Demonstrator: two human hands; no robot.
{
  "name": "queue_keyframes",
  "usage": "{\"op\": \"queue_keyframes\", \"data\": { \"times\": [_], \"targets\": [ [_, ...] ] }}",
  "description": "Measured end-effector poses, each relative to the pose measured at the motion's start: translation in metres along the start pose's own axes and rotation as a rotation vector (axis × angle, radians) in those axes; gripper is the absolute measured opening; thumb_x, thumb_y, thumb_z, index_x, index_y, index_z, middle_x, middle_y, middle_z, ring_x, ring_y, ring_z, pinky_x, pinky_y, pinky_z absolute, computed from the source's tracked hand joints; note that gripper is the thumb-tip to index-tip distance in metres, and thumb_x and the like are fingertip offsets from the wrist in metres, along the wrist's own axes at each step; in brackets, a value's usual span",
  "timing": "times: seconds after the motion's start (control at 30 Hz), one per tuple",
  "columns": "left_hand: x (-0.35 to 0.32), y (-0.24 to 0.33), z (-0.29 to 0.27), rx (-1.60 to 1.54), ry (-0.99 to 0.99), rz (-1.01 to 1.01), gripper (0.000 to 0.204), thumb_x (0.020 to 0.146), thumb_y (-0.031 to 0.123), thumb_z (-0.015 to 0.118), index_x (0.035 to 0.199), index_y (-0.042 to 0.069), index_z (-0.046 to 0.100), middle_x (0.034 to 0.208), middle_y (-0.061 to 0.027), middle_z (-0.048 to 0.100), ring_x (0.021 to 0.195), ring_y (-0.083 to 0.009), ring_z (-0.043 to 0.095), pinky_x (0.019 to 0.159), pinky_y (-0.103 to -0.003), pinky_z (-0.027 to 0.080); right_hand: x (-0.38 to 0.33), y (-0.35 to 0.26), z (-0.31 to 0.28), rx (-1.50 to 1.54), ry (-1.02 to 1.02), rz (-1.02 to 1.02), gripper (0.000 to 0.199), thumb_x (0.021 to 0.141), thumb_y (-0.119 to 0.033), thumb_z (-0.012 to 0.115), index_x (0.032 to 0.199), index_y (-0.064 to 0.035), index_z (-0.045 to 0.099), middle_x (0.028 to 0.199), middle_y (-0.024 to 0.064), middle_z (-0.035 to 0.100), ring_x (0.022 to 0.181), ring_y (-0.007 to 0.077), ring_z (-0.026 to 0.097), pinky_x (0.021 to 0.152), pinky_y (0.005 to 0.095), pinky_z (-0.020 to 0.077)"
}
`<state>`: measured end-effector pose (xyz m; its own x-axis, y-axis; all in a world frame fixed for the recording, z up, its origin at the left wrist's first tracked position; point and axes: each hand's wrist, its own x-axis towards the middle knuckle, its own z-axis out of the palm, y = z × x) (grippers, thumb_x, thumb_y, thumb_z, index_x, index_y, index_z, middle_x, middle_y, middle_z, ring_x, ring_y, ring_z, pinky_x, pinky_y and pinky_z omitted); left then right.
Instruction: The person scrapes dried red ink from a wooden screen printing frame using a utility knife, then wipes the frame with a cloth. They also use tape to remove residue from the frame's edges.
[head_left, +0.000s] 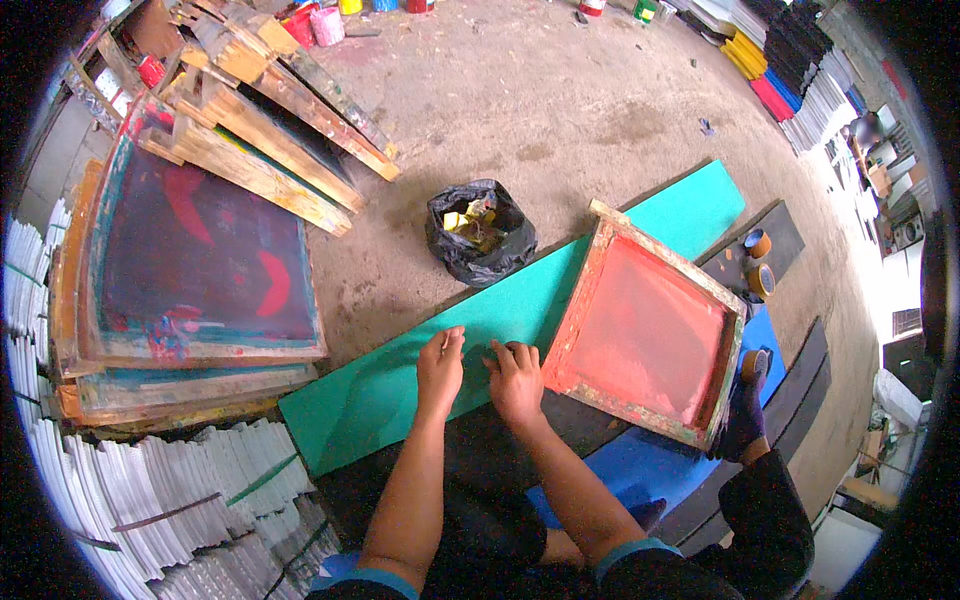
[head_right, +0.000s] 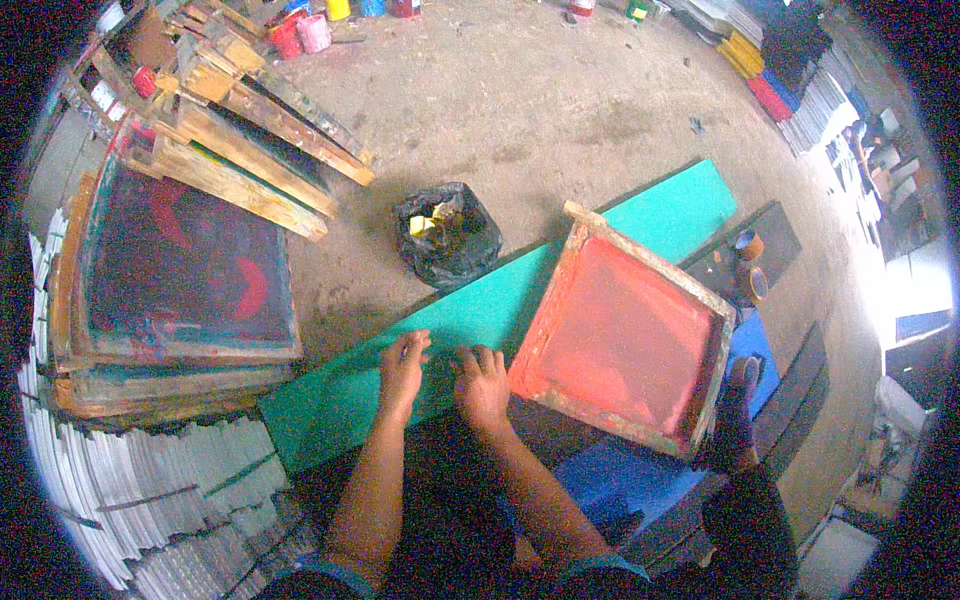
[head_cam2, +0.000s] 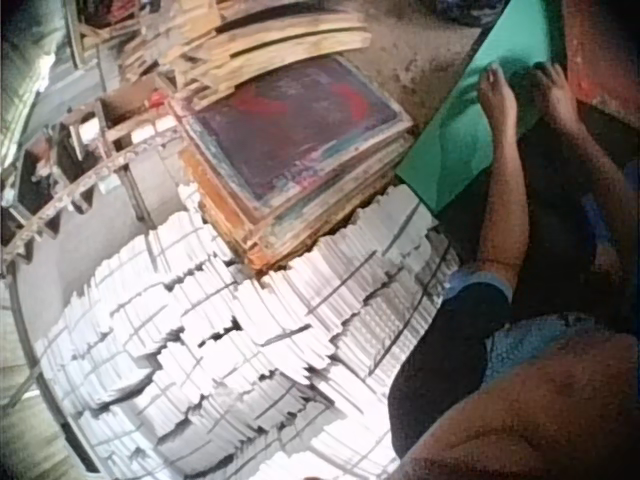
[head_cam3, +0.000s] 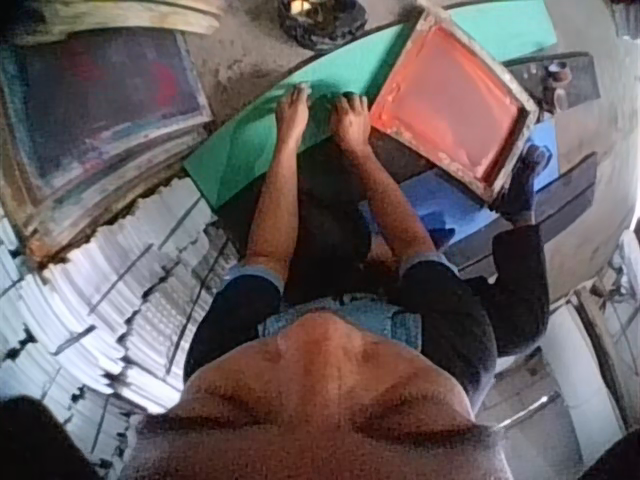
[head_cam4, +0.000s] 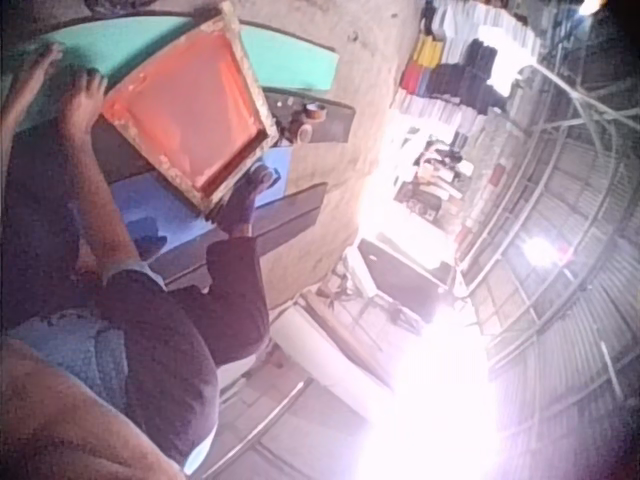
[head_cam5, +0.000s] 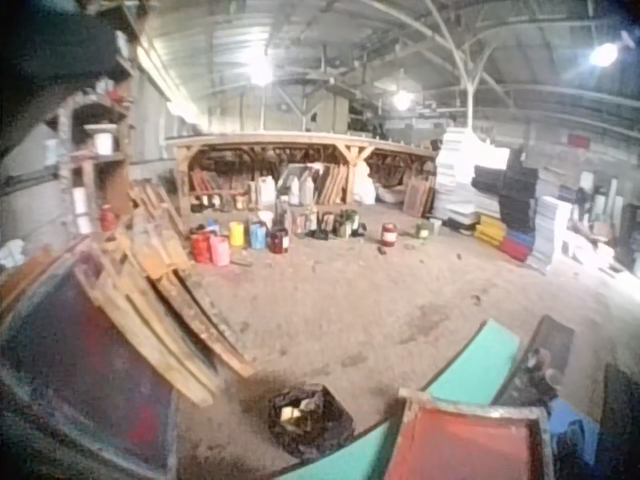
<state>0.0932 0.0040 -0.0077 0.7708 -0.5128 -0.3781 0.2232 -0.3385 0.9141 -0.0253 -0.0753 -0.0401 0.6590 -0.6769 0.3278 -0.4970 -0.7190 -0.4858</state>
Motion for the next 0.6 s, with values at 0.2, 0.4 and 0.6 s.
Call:
{"op": "queue_keyframes", "data": {
  "times": [0.2, 0.4, 0.6],
  "targets": [
    [0.003, -0.007, -0.001, -0.019, 0.003, 0.055, 0.049, 0.103, 0.043, 0.051, 0.117, -0.001, 0.067, 0.112, -0.0148, 0.071, 0.094, -0.0216, 0.066, 0.081, -0.034, 0.052, 0.003, -0.009, 0.009, -0.059, -0.022, 0.096, 0.028, 0.080, -0.013, 0.075, 0.106, -0.0040, 0.072, 0.099, 0.0136, 0.062, 0.092, 0.0323, 0.058, 0.078, 0.0433, 0.0497],
    [0.001, -0.001, -0.002, -0.007, -0.016, -0.002, 0.044, 0.103, 0.038, 0.053, 0.117, -0.001, 0.067, 0.111, -0.0144, 0.070, 0.100, -0.0227, 0.066, 0.083, -0.035, 0.053, -0.001, -0.008, 0.023, 0.107, 0.089, 0.202, 0.020, 0.082, -0.010, 0.073, 0.100, -0.0034, 0.072, 0.093, 0.0147, 0.061, 0.090, 0.0333, 0.059, 0.078, 0.0437, 0.0493],
    [0.001, -0.002, 0.001, -0.077, -0.041, -0.013, 0.049, 0.104, 0.041, 0.051, 0.119, -0.004, 0.065, 0.117, -0.0167, 0.069, 0.109, -0.0250, 0.065, 0.087, -0.036, 0.053, 0.002, 0.002, 0.036, 0.121, 0.131, 0.233, 0.011, 0.084, -0.012, 0.071, 0.088, -0.0028, 0.066, 0.090, 0.0164, 0.060, 0.086, 0.0364, 0.060, 0.074, 0.0462, 0.0491]
  ]
}}
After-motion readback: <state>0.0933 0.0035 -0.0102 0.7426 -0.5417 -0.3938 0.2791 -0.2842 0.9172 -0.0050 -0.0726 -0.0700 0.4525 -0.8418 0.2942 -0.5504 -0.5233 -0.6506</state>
